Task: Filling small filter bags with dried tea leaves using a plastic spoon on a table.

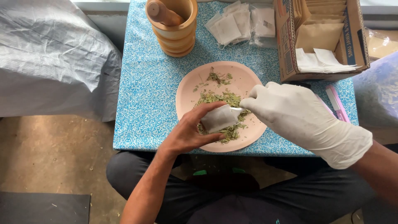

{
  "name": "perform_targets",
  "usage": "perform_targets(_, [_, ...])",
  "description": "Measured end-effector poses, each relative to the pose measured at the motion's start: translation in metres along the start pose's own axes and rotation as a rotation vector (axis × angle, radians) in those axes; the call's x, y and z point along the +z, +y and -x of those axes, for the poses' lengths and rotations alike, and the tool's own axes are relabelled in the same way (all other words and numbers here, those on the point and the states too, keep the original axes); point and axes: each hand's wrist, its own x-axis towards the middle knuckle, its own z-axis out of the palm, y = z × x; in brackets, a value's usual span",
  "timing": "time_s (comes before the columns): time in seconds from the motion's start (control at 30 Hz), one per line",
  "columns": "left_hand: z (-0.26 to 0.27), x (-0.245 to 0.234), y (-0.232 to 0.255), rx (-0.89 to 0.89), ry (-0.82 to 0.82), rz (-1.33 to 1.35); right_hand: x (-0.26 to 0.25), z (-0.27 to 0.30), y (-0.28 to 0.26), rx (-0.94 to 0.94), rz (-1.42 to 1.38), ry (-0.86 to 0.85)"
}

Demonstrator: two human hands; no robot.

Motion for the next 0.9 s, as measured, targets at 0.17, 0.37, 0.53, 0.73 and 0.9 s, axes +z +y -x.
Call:
perform_targets(0.17, [0.000,0.020,-0.013,-0.022,0.124,-0.310,-0.008,-0.012,-0.008,-0.057,0.024,0.035])
perform_targets(0.37, [0.000,0.014,-0.012,0.062,0.194,-0.127,-0.025,-0.024,-0.007,-0.092,0.164,0.133])
perform_targets(0.53, [0.001,0.007,-0.007,-0.059,0.082,0.187,-0.034,-0.028,-0.008,-0.118,0.176,0.172])
perform_targets(0.73, [0.001,-0.004,-0.003,-0.084,-0.205,0.663,-0.034,-0.029,-0.010,-0.169,0.041,0.182])
perform_targets(0.9, [0.000,-0.010,-0.014,-0.072,-0.350,0.813,-0.035,-0.026,-0.002,-0.136,-0.024,0.190])
